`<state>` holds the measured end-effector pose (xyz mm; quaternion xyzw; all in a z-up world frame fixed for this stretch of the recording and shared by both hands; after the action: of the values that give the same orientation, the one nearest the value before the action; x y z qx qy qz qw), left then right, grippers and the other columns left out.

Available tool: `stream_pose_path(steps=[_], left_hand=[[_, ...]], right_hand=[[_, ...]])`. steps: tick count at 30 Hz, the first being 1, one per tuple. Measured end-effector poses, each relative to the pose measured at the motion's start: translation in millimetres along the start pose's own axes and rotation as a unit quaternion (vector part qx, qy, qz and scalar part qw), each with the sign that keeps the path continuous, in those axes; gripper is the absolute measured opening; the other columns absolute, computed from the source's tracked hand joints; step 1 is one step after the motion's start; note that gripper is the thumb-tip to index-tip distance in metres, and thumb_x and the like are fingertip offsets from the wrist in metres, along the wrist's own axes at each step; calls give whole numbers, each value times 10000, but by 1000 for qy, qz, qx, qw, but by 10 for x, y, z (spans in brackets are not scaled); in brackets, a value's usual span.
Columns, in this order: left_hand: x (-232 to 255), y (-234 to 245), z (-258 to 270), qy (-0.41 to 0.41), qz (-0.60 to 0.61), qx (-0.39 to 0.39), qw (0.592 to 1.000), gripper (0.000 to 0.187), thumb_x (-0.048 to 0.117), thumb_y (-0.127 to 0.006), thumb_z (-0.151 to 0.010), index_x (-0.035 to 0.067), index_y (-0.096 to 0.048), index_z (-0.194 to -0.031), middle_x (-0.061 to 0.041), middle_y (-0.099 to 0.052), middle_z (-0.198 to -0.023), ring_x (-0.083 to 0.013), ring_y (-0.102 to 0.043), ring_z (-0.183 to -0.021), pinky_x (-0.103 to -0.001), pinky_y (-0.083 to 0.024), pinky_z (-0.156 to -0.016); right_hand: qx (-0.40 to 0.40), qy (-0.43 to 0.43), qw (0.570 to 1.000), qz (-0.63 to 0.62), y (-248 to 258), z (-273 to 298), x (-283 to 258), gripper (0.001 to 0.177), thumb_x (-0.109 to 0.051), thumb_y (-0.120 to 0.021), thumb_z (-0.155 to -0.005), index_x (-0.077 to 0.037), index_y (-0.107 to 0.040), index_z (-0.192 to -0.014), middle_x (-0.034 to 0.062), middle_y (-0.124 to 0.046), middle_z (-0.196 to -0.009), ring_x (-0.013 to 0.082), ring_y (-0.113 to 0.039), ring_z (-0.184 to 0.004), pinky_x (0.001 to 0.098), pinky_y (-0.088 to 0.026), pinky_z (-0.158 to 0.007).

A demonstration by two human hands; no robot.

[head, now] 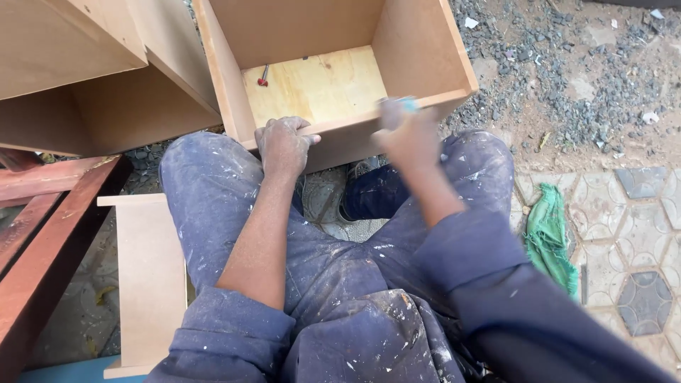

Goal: Sanding the edges and interior of a wooden box using a sanding block to smooth the surfaces.

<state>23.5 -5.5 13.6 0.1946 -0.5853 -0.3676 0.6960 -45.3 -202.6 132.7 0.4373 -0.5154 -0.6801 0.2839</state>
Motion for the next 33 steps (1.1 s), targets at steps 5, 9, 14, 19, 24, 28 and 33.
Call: stream_pose_path(steps=[5,9,14,19,24,28,33], left_hand=[[-180,141,-121,9,49,-13,999,133,332,-673,-943,252,-778,-958,-126,-737,-957,-328,-674,-1060,-456,-455,-996],[25,881,199,35,412,47,909,229,216,-540,-1047,87,-729,-1044,-24,-739,-978,-74,-726,-871,-186,-546,-866],[72,1025,113,21,502,106,858,299,327,-605,-985,68,-743,-1040,-65,-759,-963,-126,-739,-904,-249,-564,-875],[-74,1069,-62,27,591,147,793,507,404,-592,-913,-51,-706,-1105,-122,-731,-962,-169,-704,-882,-272,-581,-884],[-152,1057,-88,121,458,178,863,602,349,-590,-928,-67,-530,-1359,-169,-669,-1267,-185,-665,-1111,-292,-537,-974],[-22,1156,-49,193,458,117,860,505,352,-609,-893,-13,-656,-1237,-111,-696,-1166,-173,-680,-1062,-291,-535,-958],[59,1222,-35,227,439,123,861,600,499,-556,-865,-11,-721,-1134,-111,-733,-1046,-169,-683,-912,-285,-547,-835]], right_hand=[[-99,68,991,-54,-519,242,-379,491,-295,-748,-651,14,-751,-1034,274,-605,-1001,530,-692,-946,573,-588,-824],[-60,36,997,-40,-44,51,-14,439,-291,-744,-715,-15,-755,-1055,255,-682,-948,498,-704,-959,579,-564,-811],[-18,-3,998,67,-599,-196,432,535,-370,-697,-711,-126,-690,-1188,227,-587,-1027,447,-669,-834,533,-565,-727],[-43,149,988,23,-926,358,-766,581,-404,-710,-696,-154,-719,-1220,242,-551,-1113,412,-591,-833,497,-531,-676],[-115,146,982,37,-946,200,-527,581,-475,-711,-710,-91,-701,-1145,227,-581,-1142,435,-620,-925,519,-536,-766],[-58,41,996,57,-510,-171,263,564,-400,-709,-726,-176,-682,-1244,243,-577,-1043,424,-637,-785,538,-545,-635],[22,101,988,118,-528,-135,243,626,-319,-700,-729,-269,-666,-1353,265,-610,-964,440,-619,-726,524,-539,-612]])
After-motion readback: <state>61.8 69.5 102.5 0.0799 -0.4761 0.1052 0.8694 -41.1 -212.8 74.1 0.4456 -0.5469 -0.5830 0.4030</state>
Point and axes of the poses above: each hand's wrist, its own z-axis away from the middle knuckle, its own y-axis out of the back of the hand, x = y × z, the point moved 3 cm from there along -z, towards the middle knuckle
